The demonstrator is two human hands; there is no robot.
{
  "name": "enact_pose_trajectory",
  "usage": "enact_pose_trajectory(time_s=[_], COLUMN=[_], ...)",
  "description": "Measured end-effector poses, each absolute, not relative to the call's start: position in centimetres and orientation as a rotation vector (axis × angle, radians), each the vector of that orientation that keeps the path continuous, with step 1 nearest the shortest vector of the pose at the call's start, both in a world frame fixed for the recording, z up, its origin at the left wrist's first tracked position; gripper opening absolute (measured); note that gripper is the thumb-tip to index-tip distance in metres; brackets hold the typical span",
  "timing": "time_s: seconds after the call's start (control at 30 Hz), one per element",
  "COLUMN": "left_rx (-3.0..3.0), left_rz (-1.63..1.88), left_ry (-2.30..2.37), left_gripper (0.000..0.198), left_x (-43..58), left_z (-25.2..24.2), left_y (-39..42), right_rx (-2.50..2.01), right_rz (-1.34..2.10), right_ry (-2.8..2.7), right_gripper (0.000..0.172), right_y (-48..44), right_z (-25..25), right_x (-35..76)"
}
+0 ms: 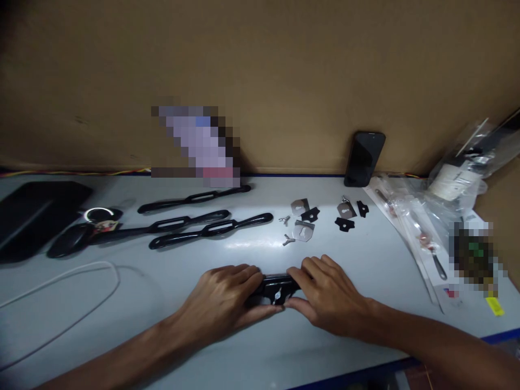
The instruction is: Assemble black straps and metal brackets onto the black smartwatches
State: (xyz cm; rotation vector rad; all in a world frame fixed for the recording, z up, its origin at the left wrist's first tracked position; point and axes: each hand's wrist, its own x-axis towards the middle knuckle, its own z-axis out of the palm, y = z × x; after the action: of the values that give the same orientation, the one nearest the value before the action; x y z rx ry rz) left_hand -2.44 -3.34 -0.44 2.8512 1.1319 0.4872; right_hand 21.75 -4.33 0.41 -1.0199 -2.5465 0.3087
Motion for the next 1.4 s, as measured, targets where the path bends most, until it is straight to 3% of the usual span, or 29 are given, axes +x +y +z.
enact_pose_trajectory(time_s=[0.23, 0.43, 0.57, 0.7, 1.07, 1.3, 1.4], left_rx=[2.845, 2.838, 2.842, 2.854, 2.848, 2.85, 2.85], left_rz=[0.483, 0.432, 0.43, 0.465, 0.502, 0.483, 0.474], left_ry=[1.108, 1.131, 1.133, 1.138, 1.146, 1.135, 1.132], left_gripper=[0.064, 0.062, 0.059, 0.057, 0.048, 0.051, 0.052], left_x=[-2.6, -2.7, -2.6, -2.5, -2.2, -2.4, -2.5], left_z=[-0.6, -0.5, -0.4, -0.4, -0.6, -0.6, -0.5], left_y=[-3.3, -3.3, -3.4, -3.5, -3.9, -3.8, -3.7], right_rx=[-1.024, -0.985, -0.912, -0.914, -0.932, -1.019, -1.063], right_rz=[0.315, 0.325, 0.264, 0.211, 0.065, 0.346, 0.312], right_ry=[-2.548, -2.492, -2.452, -2.424, -2.453, -2.24, -2.291], right_gripper=[0.035, 0.043, 0.024, 0.016, 0.03, 0.029, 0.027], right_y=[-4.3, -4.5, -4.7, -4.7, -5.0, -3.9, -3.8], right_z=[0.3, 0.7, 1.1, 1.3, 1.2, 1.7, 1.5], right_x=[21.8, 21.9, 21.6, 20.9, 18.9, 20.1, 21.4])
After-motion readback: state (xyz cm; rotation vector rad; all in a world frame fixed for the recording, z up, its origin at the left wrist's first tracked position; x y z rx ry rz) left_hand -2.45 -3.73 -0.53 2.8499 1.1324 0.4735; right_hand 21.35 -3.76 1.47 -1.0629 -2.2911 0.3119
